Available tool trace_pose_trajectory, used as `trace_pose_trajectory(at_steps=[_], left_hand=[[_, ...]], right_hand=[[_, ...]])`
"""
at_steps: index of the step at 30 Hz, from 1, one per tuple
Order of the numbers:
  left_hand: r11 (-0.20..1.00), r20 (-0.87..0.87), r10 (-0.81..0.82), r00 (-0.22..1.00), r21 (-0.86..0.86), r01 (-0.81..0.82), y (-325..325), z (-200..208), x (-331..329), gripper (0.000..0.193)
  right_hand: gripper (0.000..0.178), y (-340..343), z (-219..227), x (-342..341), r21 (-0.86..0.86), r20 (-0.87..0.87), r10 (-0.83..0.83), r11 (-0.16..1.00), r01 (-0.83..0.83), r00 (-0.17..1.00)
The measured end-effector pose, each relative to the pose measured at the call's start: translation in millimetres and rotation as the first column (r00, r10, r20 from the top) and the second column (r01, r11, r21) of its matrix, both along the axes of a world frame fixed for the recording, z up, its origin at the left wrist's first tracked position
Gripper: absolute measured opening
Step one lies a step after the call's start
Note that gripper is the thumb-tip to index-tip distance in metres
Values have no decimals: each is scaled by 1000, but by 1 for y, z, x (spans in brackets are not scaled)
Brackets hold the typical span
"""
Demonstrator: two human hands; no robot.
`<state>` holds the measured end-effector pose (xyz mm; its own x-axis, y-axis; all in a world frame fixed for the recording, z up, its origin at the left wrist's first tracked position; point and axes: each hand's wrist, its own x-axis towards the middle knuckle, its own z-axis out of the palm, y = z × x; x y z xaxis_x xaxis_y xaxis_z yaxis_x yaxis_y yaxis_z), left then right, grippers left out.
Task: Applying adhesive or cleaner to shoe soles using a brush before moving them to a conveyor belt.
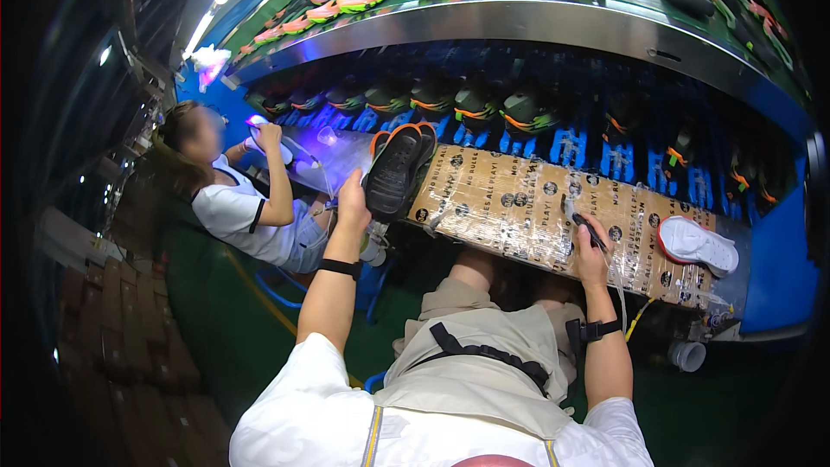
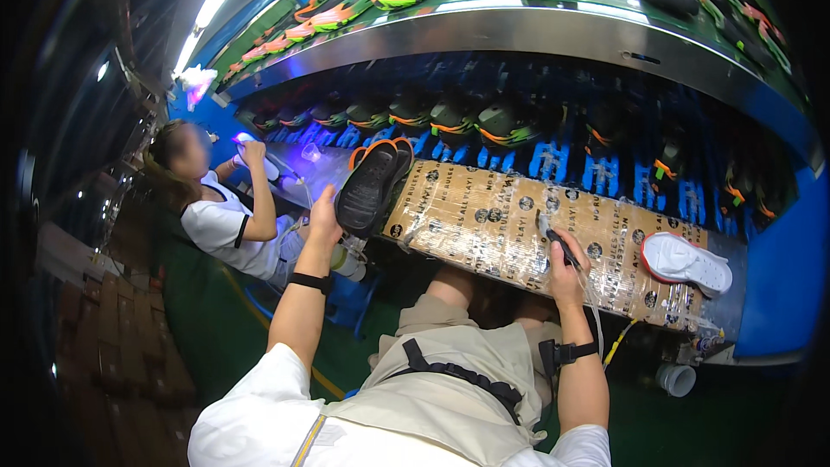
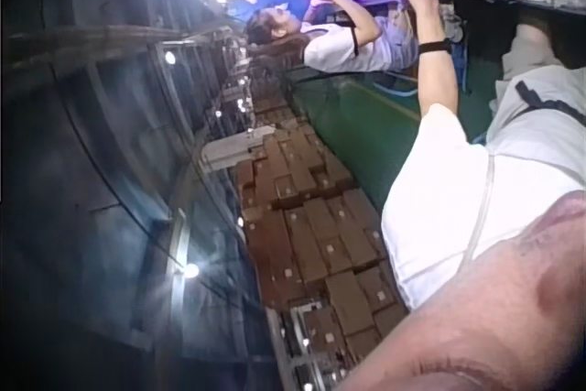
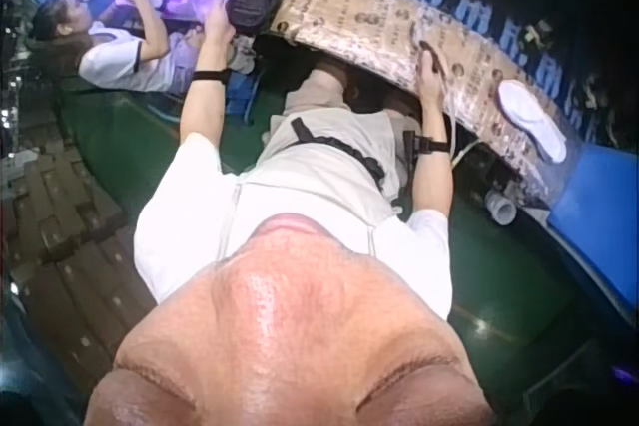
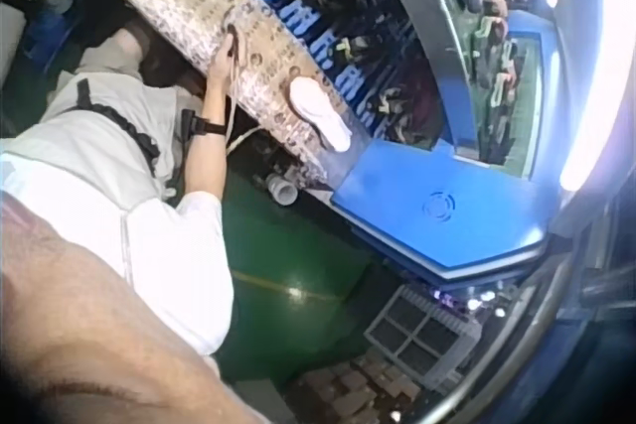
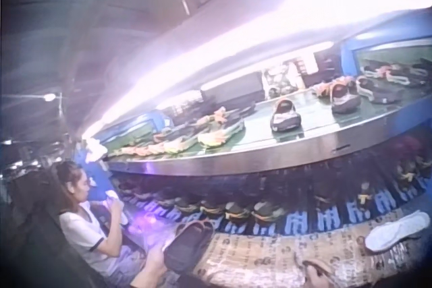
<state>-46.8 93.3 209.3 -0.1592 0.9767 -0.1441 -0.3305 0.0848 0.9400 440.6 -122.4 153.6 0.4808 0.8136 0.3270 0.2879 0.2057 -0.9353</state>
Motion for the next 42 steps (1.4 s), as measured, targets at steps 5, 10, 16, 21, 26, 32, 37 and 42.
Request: trace_pose_trajectory(at_steps=[5, 10, 16, 21, 26, 32, 37, 42], left_hand=[[927, -710, 367, 601, 331, -176, -48, 36, 45, 44], [782, -768, 578, 276, 618, 84, -141, 50, 43, 33], [969, -942, -39, 332, 46, 243, -310, -26, -41, 21], [548, -549, -834, 46, -836, -29, -447, -143, -108, 64], [617, -603, -438, 666, -741, -265, -465, -143, -83, 59], [496, -644, -565, 515, -764, -412, -450, -166, -84, 54], [402, -688, -547, 477, -716, -571, -457, -163, -78, 65], [340, -596, -678, 429, -773, -536, -441, -169, -87, 60]], right_hand=[[27, 2, -26, 6, -24, -77, 8, 1000, -10, 997], [27, 2, -55, 23, 69, -379, 164, 986, -149, 911], [30, 14, -61, 21, 105, -319, 78, 993, -46, 945], [35, 19, -66, 31, 66, -219, 51, 997, -37, 974], [37, 22, -69, 32, 49, -187, 37, 998, -28, 982], [36, 14, -58, 27, 5, -236, 68, 998, -69, 969], [37, 7, -75, 20, 37, -365, 116, 993, -110, 924], [37, -15, -46, 11, 13, -400, 211, 974, -225, 892]])
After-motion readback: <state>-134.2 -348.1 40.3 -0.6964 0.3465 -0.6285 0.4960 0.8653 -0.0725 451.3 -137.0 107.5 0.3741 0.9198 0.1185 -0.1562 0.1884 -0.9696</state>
